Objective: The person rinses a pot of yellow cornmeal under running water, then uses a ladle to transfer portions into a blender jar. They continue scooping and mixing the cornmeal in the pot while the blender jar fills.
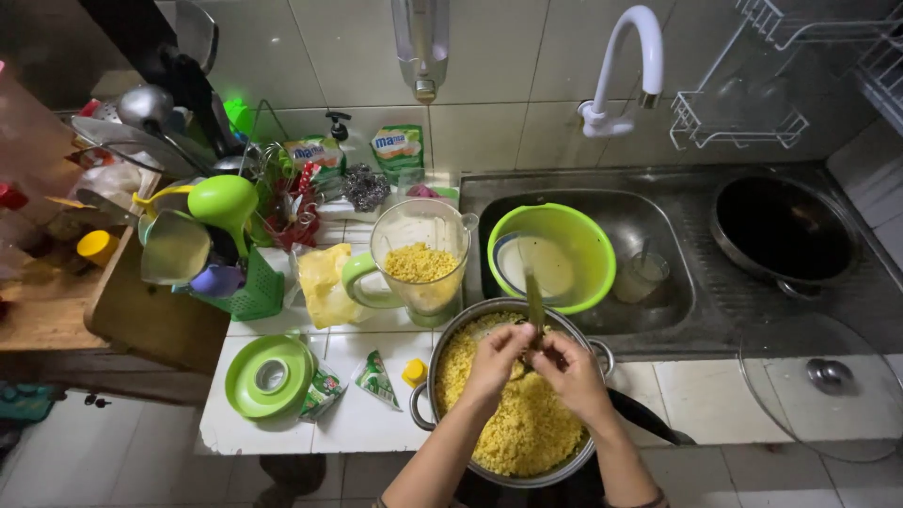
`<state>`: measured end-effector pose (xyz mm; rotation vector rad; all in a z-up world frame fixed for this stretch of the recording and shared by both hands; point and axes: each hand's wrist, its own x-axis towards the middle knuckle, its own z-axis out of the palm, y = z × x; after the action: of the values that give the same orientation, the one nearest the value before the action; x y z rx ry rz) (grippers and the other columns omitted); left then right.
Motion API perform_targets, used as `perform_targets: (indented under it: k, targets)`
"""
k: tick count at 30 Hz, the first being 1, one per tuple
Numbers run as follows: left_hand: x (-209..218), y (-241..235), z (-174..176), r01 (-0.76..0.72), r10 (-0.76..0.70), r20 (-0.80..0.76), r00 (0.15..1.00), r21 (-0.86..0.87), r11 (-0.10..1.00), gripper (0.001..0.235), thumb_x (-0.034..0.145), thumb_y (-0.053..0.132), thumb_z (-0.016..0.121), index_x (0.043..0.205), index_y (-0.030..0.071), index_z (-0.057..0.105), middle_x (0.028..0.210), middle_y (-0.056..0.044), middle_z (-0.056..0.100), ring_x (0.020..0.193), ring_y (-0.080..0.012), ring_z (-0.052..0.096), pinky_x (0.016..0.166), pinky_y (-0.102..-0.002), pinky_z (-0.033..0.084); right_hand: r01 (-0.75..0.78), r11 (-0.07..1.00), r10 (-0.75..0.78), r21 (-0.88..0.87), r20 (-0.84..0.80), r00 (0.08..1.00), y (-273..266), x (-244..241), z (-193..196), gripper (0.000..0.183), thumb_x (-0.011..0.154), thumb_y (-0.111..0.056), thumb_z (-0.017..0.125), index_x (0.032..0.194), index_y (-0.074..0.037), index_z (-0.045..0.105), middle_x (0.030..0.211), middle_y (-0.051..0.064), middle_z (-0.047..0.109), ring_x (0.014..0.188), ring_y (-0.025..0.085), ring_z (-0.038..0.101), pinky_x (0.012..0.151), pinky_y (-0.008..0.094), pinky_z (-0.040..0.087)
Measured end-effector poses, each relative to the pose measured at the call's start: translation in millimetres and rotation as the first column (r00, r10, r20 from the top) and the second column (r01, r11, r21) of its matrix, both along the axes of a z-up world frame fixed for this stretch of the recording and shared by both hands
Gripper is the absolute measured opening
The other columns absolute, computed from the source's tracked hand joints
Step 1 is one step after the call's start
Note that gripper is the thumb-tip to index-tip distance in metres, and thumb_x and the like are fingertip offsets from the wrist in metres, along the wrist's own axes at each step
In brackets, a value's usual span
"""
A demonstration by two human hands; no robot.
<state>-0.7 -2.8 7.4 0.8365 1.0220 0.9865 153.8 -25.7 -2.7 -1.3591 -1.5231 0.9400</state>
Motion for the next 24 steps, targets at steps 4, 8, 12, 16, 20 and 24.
perform_targets:
  k: [4, 8, 12, 16, 20, 24]
  targets:
    - [0, 1, -2, -0.011, 0.009, 0.059, 0.998, 0.034, 0.999, 0.016, 0.089, 0.026, 0.079, 0.082, 0.013, 0.072, 0.089, -0.002, 0.071, 0.078, -0.0152, 0.063, 0.071, -0.029, 0.053, -0.001, 0.993, -0.01, -0.115, -0.096, 0.995, -4, -9, 7, 0.008, 0.093, -0.012, 0.07, 0.094, -0.011, 0.062, 0.077, 0.001, 0.064, 0.07, 0.011, 0.06, 0.066, 0.027, 0.051]
    - [-1, 10, 2, -0.12, 0.117, 0.036, 0.992, 0.099, 0.988, 0.019, 0.086, 0.034, 0.077, 0.09, 0.016, 0.073, 0.124, -0.005, 0.07, 0.104, -0.0173, 0.063, 0.087, -0.033, 0.048, -0.058, 0.994, 0.042, -0.094, -0.167, 0.985, -1, -10, -9, 0.015, 0.1, -0.016, 0.059, 0.105, -0.006, 0.07, 0.09, 0.006, 0.073, 0.081, 0.015, 0.067, 0.074, 0.03, 0.056]
    - [-8, 17, 29, -0.229, 0.218, 0.074, 0.973, 0.231, 0.946, 0.02, 0.096, 0.035, 0.07, 0.096, 0.015, 0.064, 0.092, 0.003, 0.061, 0.09, -0.0112, 0.055, 0.089, -0.028, 0.043, -0.116, 0.992, 0.12, -0.053, 0.094, 0.988, -8, -15, -11, 0.028, 0.1, -0.024, 0.057, 0.097, -0.007, 0.079, 0.091, 0.005, 0.08, 0.087, 0.017, 0.079, 0.076, 0.03, 0.063]
    - [-18, 19, 46, -0.257, 0.265, 0.02, 0.964, 0.325, 0.91, 0.023, 0.1, 0.038, 0.064, 0.095, 0.016, 0.058, 0.084, 0.005, 0.051, 0.077, -0.0085, 0.044, 0.074, -0.026, 0.036, -0.171, 0.979, 0.205, -0.114, 0.514, 0.833, -11, 2, -56, 0.02, 0.093, -0.011, 0.066, 0.103, -0.016, 0.082, 0.102, 0.004, 0.072, 0.088, 0.027, 0.075, 0.073, 0.04, 0.053]
    - [-23, 22, 14, -0.185, 0.247, -0.065, 0.967, 0.484, 0.855, 0.018, 0.104, 0.031, 0.06, 0.1, 0.014, 0.057, 0.085, 0.004, 0.054, 0.077, -0.009, 0.05, 0.071, -0.027, 0.041, -0.053, 0.986, 0.129, -0.157, 0.525, 0.842, -3, 27, -51, 0.053, 0.094, -0.016, 0.062, 0.146, -0.024, 0.056, 0.137, 0.007, 0.063, 0.101, 0.023, 0.07, 0.079, 0.035, 0.054]
    - [-17, 16, -20, -0.021, 0.225, -0.286, 0.932, 0.574, 0.818, 0.019, 0.1, 0.031, 0.066, 0.109, 0.015, 0.064, 0.096, 0.0, 0.071, 0.087, -0.013, 0.063, 0.082, -0.03, 0.049, 0.024, 0.987, -0.057, -0.157, -0.208, 0.976, 11, 7, 18, 0.054, 0.096, -0.02, 0.062, 0.149, -0.009, 0.058, 0.129, 0.009, 0.067, 0.099, 0.012, 0.061, 0.073, 0.025, 0.048]
